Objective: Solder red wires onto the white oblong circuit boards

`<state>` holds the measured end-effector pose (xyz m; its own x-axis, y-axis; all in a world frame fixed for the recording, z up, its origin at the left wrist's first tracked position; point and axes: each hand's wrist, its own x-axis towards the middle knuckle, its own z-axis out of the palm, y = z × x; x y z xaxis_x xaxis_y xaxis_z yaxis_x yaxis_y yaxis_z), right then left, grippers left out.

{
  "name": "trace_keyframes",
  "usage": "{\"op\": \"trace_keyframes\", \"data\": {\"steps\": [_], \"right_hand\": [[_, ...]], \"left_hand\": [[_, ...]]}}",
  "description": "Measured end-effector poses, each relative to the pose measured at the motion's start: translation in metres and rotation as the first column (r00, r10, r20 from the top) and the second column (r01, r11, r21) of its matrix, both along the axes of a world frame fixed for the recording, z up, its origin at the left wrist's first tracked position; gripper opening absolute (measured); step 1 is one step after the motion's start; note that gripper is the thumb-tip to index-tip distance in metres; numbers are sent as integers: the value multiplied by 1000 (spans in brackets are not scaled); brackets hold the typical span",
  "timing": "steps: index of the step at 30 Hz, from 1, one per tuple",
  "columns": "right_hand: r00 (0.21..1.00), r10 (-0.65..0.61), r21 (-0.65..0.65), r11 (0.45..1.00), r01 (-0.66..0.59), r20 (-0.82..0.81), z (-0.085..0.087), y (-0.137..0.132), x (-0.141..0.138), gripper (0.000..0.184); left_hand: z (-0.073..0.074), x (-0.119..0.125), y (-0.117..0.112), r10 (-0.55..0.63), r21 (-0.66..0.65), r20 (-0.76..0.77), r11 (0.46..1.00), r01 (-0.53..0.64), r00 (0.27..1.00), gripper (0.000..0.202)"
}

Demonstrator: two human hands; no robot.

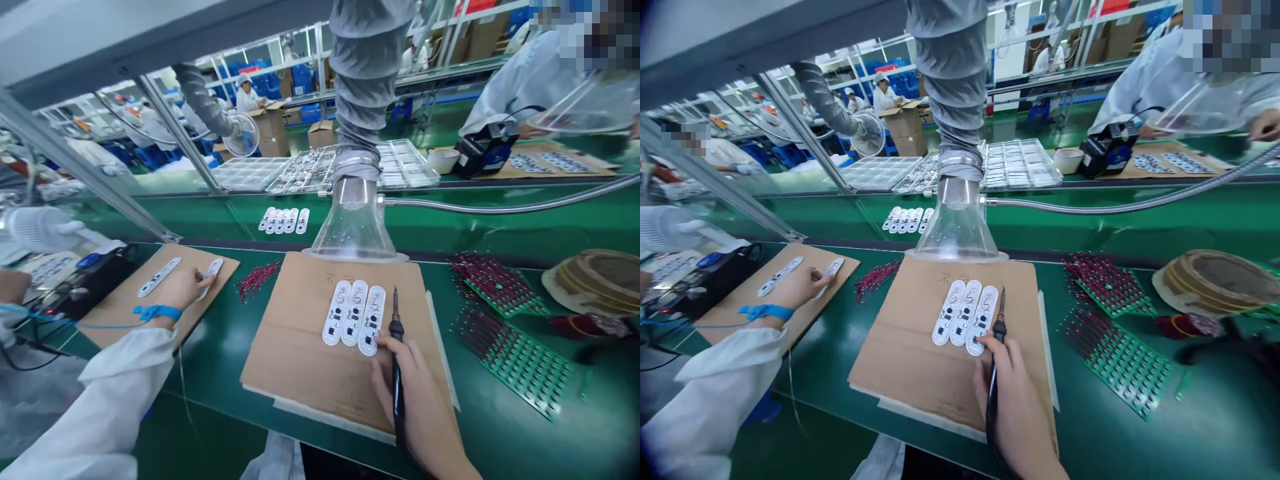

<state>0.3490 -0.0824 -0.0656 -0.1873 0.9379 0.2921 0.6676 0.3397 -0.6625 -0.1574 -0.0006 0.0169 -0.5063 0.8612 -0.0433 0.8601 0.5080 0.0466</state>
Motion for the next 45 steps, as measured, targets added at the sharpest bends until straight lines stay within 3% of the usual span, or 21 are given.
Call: {"op": "trace_keyframes", "data": {"steps": [2, 4, 8, 10, 13, 18, 21, 23, 25, 28, 30, 35, 38, 41, 45], "right_hand": [[1000, -5, -11, 1000, 5, -5, 2, 0, -3, 29], [1000, -1, -16, 1000, 1, -3, 5, -1, -5, 29], [1000, -2, -6, 1000, 2, 8, 10, 0, -6, 25], [1000, -5, 0, 1000, 5, 13, 12, 0, -5, 26], [999, -38, 13, 999, 38, 12, 12, -1, -4, 29], [997, -65, 19, 998, 66, -37, 11, -2, -6, 24], [993, -59, 89, 994, 67, -98, 13, -4, -6, 18], [993, -37, 147, 988, 53, -111, 15, -5, -5, 16], [994, -19, 182, 983, 39, -107, 17, -5, -4, 17], [995, -16, 211, 977, 36, -98, 20, -3, -2, 18], [996, -5, 230, 973, 24, -85, 23, -2, 2, 24], [999, 30, 223, 974, -24, -24, 34, 7, 24, 27], [999, 29, 197, 980, -23, -29, 42, 14, 41, 29], [992, -61, 156, 985, 77, -106, 50, 18, 53, 22], [984, -93, 72, 992, 104, -151, 47, 23, 49, 14]], "left_hand": [[0, 36, 3, -46, 10, 36, 999, 45, 998, 40], [-5, 89, 1, -150, 40, 178, 989, 145, 973, 43], [-22, 203, -14, -410, 91, 407, 907, 411, 816, 33], [-29, 239, -23, -467, 109, 461, 873, 475, 754, 31], [-31, 256, -34, -494, 142, 535, 852, 504, 685, 28], [-22, 234, -35, -493, 240, 638, 857, 455, 592, 27], [-11, 234, -31, -530, 348, 732, 831, 435, 427, 24], [-5, 248, -31, -571, 385, 784, 755, 531, 244, 25], [-1, 268, -32, -615, 414, 782, 637, 650, 105, 30], [1, 292, -35, -681, 446, 732, 502, 741, 20, 36], [1, 296, -35, -678, 424, 735, 488, 763, 25, 34], [-3, 261, -19, -599, 278, 779, 592, 756, 183, 39], [-5, 228, -2, -699, 333, 665, 593, 733, 264, 40], [-10, 204, 5, -744, 336, 543, 617, 712, 389, 42], [-17, 193, -7, -666, 291, 619, 687, 666, 417, 41]]}}
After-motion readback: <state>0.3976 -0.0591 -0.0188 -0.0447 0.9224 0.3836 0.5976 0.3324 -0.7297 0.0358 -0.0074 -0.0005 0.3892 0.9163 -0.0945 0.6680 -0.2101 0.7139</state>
